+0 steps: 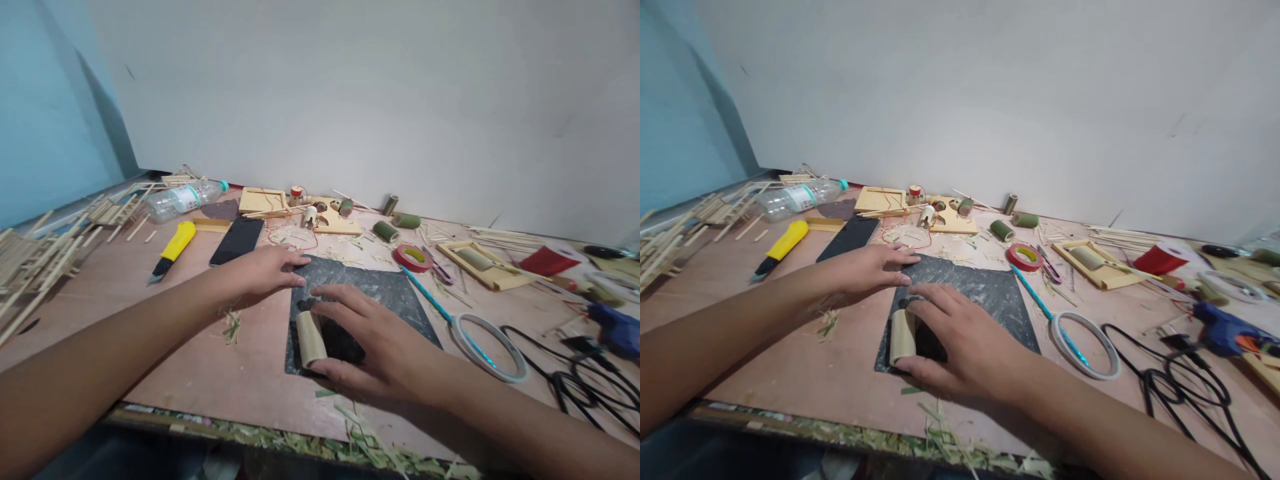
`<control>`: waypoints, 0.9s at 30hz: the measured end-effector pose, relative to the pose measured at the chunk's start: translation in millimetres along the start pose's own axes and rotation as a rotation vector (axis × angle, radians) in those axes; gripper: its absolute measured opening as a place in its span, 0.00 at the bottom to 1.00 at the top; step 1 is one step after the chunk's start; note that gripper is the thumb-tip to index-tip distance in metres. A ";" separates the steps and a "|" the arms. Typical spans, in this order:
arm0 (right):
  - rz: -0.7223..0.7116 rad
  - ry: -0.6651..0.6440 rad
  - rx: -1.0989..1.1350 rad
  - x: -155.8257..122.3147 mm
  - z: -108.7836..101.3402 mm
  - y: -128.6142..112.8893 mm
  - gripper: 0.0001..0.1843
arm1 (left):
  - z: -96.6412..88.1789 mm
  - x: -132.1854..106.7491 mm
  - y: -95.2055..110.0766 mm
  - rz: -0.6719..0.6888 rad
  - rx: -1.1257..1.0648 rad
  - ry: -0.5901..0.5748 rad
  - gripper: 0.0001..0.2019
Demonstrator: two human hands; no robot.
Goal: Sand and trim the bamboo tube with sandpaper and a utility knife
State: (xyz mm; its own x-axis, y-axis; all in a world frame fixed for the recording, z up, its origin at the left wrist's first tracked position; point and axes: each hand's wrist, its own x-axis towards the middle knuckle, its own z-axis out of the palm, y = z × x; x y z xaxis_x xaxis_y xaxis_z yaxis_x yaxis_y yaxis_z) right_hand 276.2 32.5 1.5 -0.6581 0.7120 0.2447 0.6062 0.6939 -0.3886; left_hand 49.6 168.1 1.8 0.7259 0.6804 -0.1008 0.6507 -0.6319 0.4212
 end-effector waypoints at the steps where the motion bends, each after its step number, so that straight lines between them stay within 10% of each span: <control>1: 0.004 -0.004 0.007 -0.3 0.0 0.3 0.27 | -0.3 -0.2 0.5 0.000 -0.002 -0.001 0.27; 27: 0.105 0.218 0.152 -5.2 13.3 7.0 0.27 | 2.5 -2.6 -1.8 0.005 -0.055 0.055 0.28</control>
State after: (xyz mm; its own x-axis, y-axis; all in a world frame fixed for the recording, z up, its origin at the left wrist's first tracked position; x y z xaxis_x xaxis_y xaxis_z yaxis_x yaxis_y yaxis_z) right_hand 277.9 32.3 -14.3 -0.4737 0.7968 0.3752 0.5809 0.6029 -0.5469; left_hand 47.1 166.6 -0.9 0.7151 0.6973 -0.0495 0.6324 -0.6151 0.4709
